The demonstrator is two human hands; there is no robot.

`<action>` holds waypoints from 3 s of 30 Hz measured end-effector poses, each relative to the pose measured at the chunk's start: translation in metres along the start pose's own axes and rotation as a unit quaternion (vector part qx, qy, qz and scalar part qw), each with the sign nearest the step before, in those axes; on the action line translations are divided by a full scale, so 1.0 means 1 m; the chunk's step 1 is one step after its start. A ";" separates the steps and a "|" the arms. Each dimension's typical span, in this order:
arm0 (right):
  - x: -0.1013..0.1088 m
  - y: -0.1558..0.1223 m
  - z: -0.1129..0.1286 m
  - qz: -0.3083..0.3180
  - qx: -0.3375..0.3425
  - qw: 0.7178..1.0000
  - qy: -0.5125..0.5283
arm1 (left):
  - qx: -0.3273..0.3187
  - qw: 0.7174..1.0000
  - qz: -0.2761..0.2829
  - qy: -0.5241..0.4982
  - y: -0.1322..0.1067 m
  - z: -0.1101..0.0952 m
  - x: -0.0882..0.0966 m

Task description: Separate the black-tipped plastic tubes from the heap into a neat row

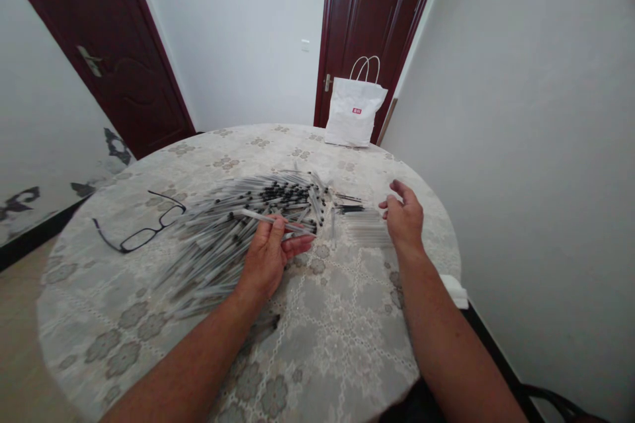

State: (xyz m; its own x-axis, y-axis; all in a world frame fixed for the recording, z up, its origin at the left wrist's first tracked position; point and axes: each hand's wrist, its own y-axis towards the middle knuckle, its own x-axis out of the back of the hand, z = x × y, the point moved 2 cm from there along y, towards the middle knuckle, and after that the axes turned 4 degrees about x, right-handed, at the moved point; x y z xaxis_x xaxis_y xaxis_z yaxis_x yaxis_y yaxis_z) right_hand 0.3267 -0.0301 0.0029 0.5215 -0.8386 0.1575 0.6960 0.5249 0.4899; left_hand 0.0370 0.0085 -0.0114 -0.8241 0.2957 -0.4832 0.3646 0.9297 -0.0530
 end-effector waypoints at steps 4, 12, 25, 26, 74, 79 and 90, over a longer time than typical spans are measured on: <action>-0.022 -0.026 0.019 0.142 0.016 0.988 0.050 | -0.003 1.000 0.005 0.016 0.001 0.002 0.002; -0.056 -0.092 0.066 0.416 0.184 0.890 0.009 | -0.016 0.999 0.024 0.043 -0.001 0.003 0.003; -0.038 -0.068 0.048 0.444 0.268 0.851 -0.085 | -0.066 0.996 -0.039 0.048 0.004 0.000 0.010; -0.036 -0.067 0.047 0.447 0.274 0.846 -0.096 | -0.068 0.995 -0.045 0.051 0.005 0.000 0.010; -0.048 -0.085 0.053 0.409 0.356 0.829 -0.135 | -0.079 0.995 -0.029 0.052 0.005 0.001 0.009; -0.049 -0.086 0.057 0.399 0.356 0.833 -0.141 | -0.080 0.994 -0.029 0.070 0.003 -0.002 0.008; -0.040 -0.007 0.035 0.395 0.327 0.794 -0.327 | -0.077 0.992 -0.037 0.094 0.001 -0.002 0.008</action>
State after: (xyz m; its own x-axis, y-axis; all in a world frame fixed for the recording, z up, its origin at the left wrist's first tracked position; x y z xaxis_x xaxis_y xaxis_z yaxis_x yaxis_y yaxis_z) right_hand 0.2836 -0.0057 0.0233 0.1510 -0.2940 0.9438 -0.2368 0.9162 0.3233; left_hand 0.0300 0.0125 -0.0140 -0.9178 0.2481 -0.3101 0.2422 0.9685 0.0581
